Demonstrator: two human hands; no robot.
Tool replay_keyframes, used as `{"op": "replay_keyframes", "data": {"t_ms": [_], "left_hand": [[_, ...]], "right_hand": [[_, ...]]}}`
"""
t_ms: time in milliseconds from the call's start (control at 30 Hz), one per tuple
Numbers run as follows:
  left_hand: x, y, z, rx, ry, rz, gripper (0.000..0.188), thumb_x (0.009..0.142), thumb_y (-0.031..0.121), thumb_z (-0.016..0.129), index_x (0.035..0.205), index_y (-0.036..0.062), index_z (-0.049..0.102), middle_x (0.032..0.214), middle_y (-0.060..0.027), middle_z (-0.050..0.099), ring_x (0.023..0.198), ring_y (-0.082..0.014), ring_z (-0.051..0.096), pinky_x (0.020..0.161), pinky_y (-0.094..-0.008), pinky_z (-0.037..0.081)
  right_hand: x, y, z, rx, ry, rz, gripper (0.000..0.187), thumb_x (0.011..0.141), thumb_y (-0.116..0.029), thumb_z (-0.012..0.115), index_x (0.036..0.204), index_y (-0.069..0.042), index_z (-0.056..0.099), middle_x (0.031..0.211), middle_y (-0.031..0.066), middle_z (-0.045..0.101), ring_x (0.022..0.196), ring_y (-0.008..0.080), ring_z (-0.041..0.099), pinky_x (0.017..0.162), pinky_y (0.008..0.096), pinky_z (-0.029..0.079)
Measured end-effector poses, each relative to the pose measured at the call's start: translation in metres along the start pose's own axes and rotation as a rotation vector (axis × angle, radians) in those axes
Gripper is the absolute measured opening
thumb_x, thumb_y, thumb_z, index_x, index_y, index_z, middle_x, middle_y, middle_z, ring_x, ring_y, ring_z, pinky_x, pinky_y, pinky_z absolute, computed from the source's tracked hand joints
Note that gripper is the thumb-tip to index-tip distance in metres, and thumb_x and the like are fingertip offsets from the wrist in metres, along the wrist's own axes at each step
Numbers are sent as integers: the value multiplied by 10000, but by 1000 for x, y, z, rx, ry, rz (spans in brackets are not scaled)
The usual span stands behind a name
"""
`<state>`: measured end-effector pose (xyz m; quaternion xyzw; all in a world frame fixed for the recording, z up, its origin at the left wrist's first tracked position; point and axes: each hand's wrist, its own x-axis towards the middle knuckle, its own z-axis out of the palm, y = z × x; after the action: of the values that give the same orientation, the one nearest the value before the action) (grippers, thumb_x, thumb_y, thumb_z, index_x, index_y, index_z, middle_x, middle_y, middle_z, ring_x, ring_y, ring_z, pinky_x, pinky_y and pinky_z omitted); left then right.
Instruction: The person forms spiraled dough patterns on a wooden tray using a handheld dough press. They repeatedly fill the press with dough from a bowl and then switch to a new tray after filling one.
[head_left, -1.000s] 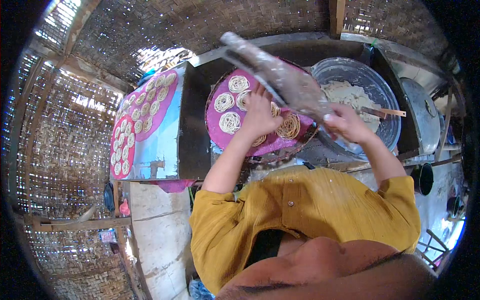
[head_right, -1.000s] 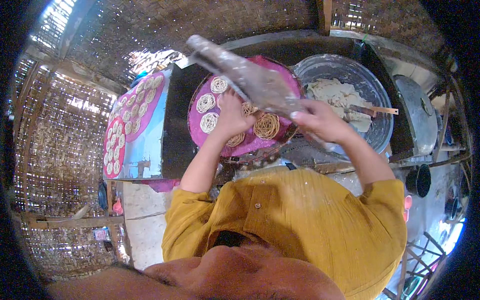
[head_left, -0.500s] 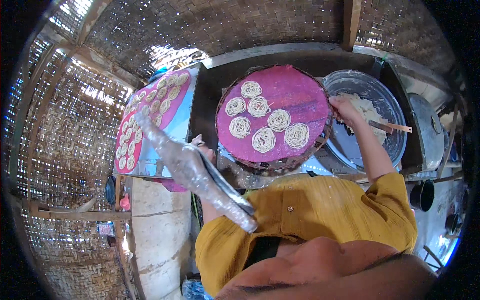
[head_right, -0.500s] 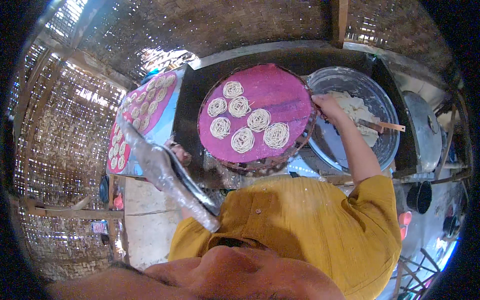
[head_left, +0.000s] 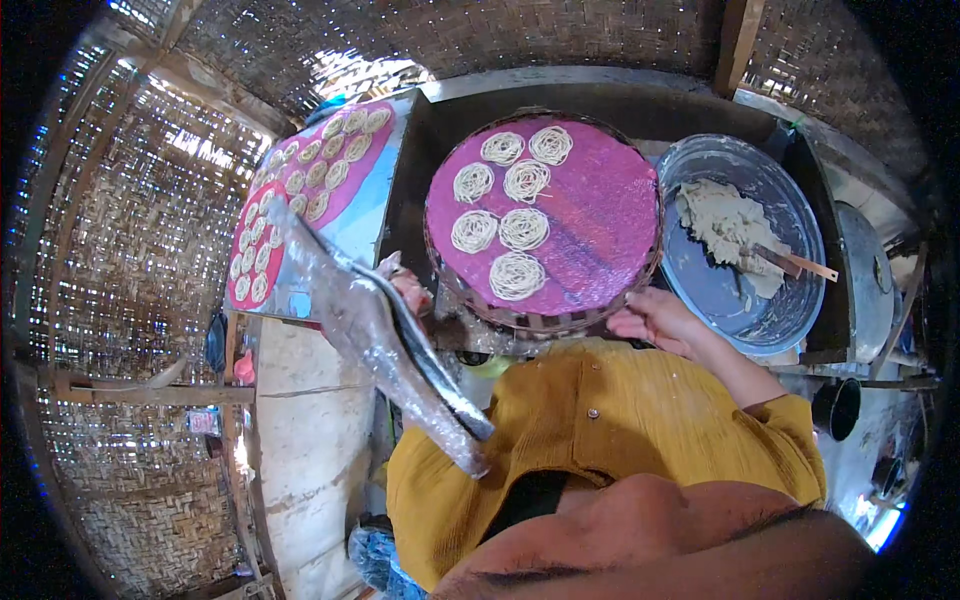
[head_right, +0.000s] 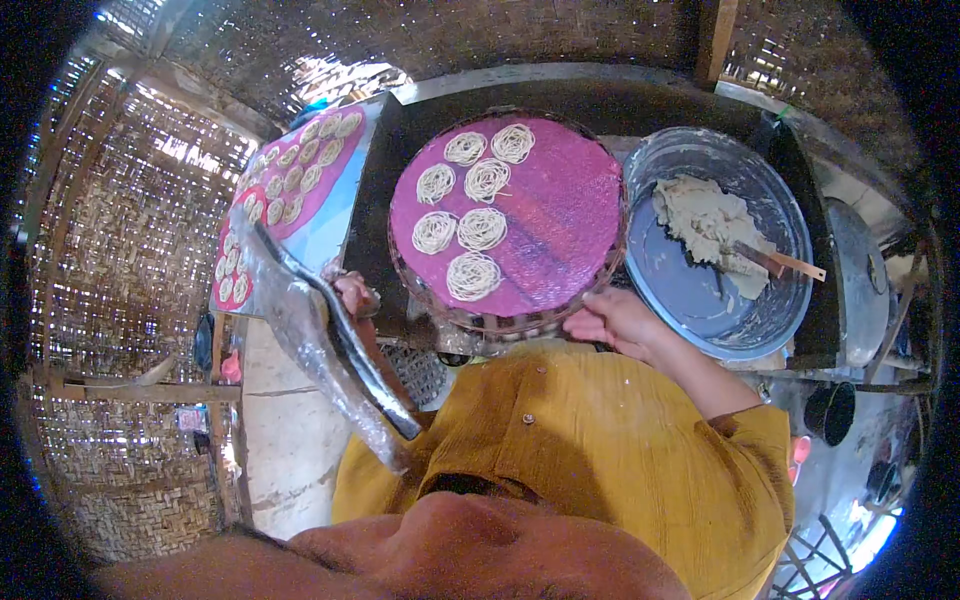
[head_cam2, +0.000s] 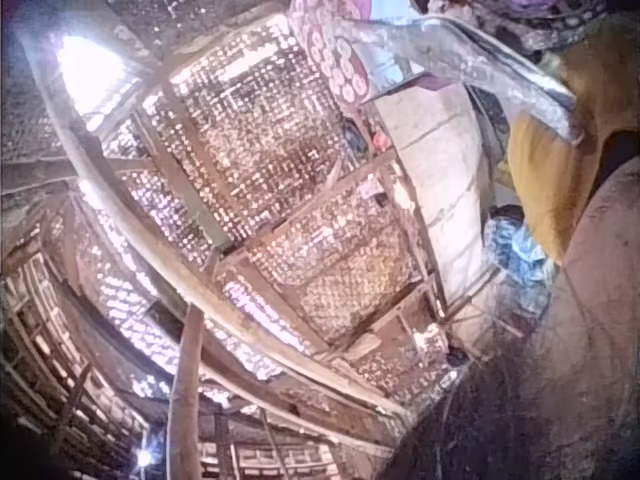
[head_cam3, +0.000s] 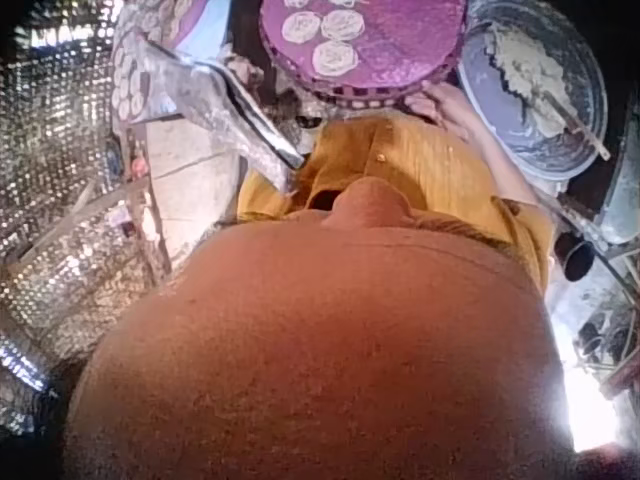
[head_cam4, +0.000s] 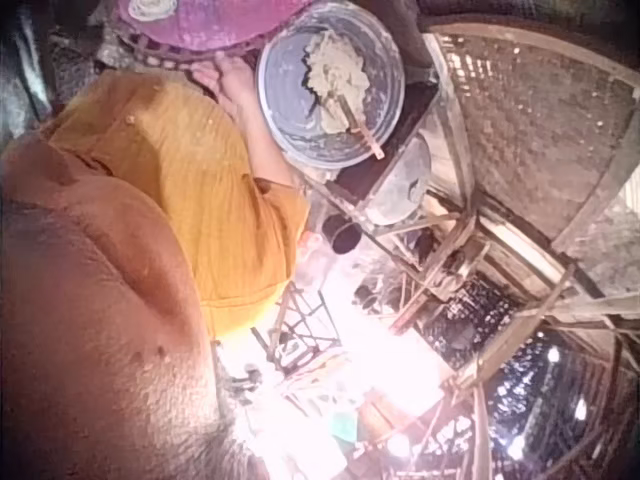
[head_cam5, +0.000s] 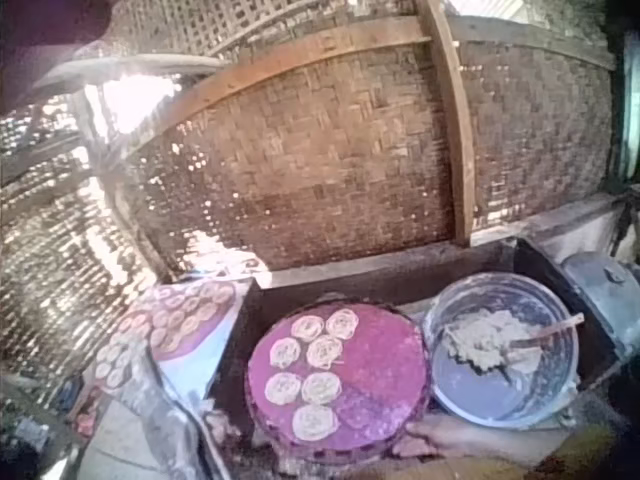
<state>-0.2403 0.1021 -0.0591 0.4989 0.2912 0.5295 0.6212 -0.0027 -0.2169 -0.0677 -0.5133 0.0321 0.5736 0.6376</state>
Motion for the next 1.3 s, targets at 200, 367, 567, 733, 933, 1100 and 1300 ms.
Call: {"op": "replay_keyframes", "data": {"t_ms": [200,367,567,733,933,1100,1300], "left_hand": [[-30,18,113,186,-37,-34,147,743,149,582,846,44,575,722,-25,600,636,-156,575,658,-263,451],[-46,13,194,699,-622,774,393,647,173,667,979,17,527,870,-56,599,815,-189,572,762,-328,439],[10,30,225,-751,-1060,-249,696,747,441,493,1229,-36,335,1253,-162,374,1176,-282,349,983,-423,265],[49,14,233,-1076,-905,-459,715,779,612,316,1245,72,353,746,-39,520,721,-195,513,808,-391,387],[50,-20,220,-1099,-684,-489,713,781,627,325,1268,107,312,514,54,400,500,-104,424,628,-304,383],[43,-21,207,-1055,-641,-472,653,776,619,357,1219,138,368,466,68,336,443,-79,375,554,-268,385],[45,2,211,-1202,-741,-337,597,788,597,363,1150,132,458,453,69,310,428,-70,351,542,-263,386]], "right_hand": [[-34,-28,0,-836,-248,-46,312,862,-265,463,968,21,526,859,98,590,715,116,565,640,223,458],[-44,-53,53,-756,-278,-529,532,855,-492,329,843,-4,540,659,55,553,568,130,519,533,252,428],[-70,-87,24,-591,-277,-293,538,833,-523,346,854,-7,499,635,76,528,435,132,473,391,250,379],[-66,-104,17,-733,-292,-157,521,844,-498,347,790,-12,526,568,71,518,407,133,480,364,251,386],[-41,-103,30,-960,-107,-197,514,854,-477,338,724,-16,524,533,55,511,405,127,481,386,251,399],[-56,-99,37,-1045,-101,-191,481,833,-470,380,722,-26,528,531,52,480,409,127,457,389,253,366],[-71,-119,47,-1243,22,-390,441,828,-437,405,686,-33,509,522,17,452,426,90,444,394,235,365]]}}
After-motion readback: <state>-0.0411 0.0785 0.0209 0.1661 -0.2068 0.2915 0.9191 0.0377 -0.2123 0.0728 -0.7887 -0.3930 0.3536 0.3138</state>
